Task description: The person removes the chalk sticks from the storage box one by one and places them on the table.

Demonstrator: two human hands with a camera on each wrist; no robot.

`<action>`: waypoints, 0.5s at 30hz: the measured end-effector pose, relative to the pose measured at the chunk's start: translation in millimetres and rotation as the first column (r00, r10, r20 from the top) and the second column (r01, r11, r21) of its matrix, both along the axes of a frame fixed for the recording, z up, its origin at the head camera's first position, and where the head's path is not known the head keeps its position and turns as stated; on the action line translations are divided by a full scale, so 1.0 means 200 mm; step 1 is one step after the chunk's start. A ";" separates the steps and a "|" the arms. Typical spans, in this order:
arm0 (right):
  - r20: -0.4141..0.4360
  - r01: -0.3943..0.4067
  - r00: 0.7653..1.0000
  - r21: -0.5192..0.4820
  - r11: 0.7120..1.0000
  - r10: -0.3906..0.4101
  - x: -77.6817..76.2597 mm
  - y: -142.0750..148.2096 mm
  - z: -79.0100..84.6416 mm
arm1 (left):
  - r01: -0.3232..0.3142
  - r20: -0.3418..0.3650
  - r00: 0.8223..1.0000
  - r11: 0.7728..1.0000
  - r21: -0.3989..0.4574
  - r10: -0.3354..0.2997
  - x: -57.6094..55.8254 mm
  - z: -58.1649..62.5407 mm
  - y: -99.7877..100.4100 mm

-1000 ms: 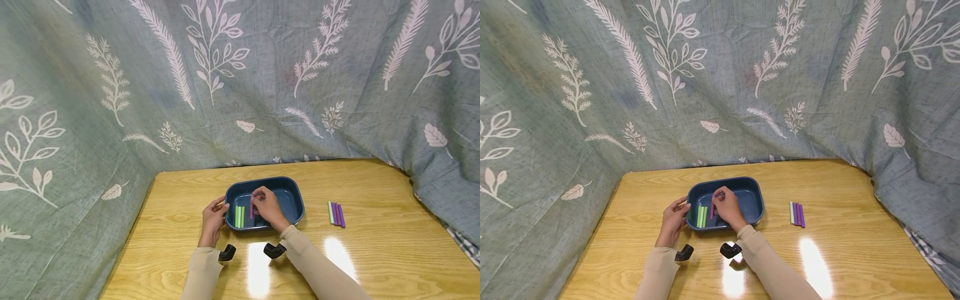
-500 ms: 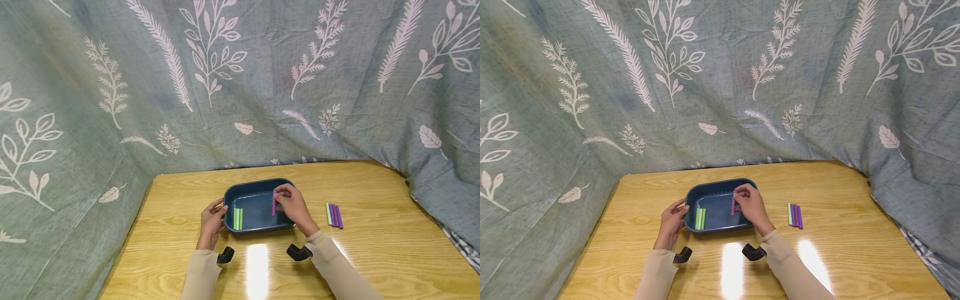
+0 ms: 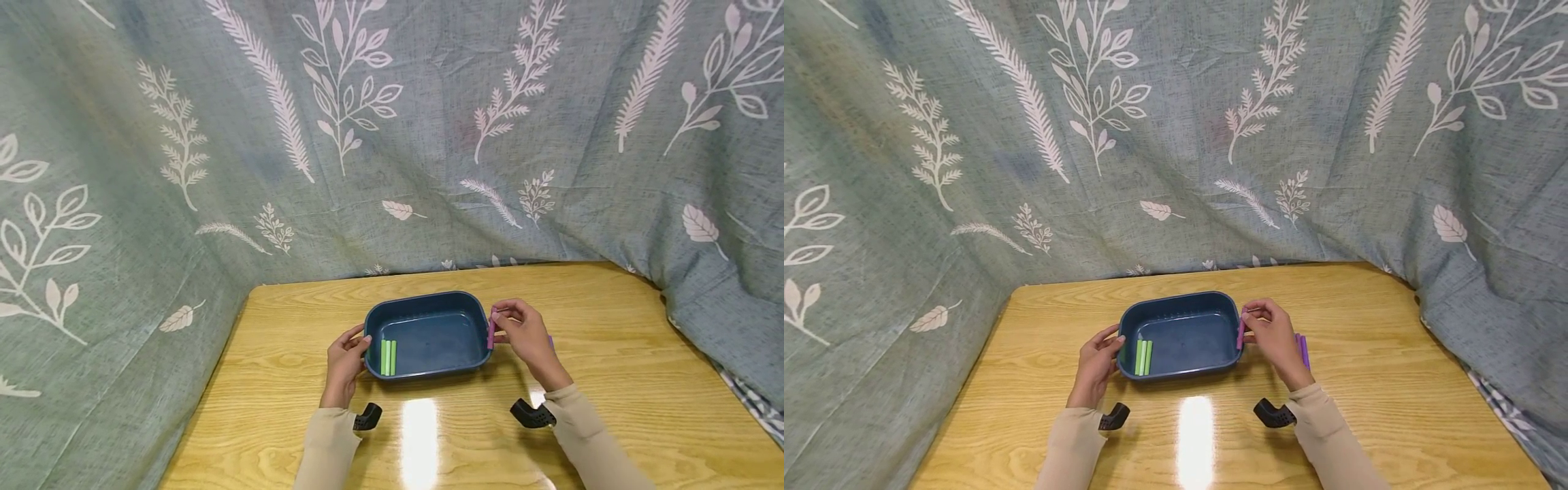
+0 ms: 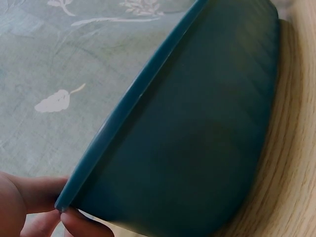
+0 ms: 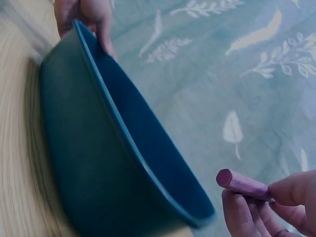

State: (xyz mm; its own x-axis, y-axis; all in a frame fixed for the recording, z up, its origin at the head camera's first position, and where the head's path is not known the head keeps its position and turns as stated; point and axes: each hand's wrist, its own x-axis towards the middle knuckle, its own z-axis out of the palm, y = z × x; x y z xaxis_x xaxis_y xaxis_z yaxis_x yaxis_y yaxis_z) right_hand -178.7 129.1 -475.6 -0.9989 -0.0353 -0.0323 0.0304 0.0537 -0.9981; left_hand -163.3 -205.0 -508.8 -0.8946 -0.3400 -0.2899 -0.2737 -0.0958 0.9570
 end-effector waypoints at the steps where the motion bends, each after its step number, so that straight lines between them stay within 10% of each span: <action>1: -0.003 0.001 1.000 -0.001 1.000 -0.001 0.00 0.02 0.00 | 0.000 0.001 1.000 1.000 0.002 0.000 0.00 0.00 0.00; 15: -0.001 0.035 0.999 0.105 0.994 -0.035 0.05 0.29 -0.07 | -0.007 -0.010 1.000 1.000 -0.006 0.007 0.00 -0.01 0.00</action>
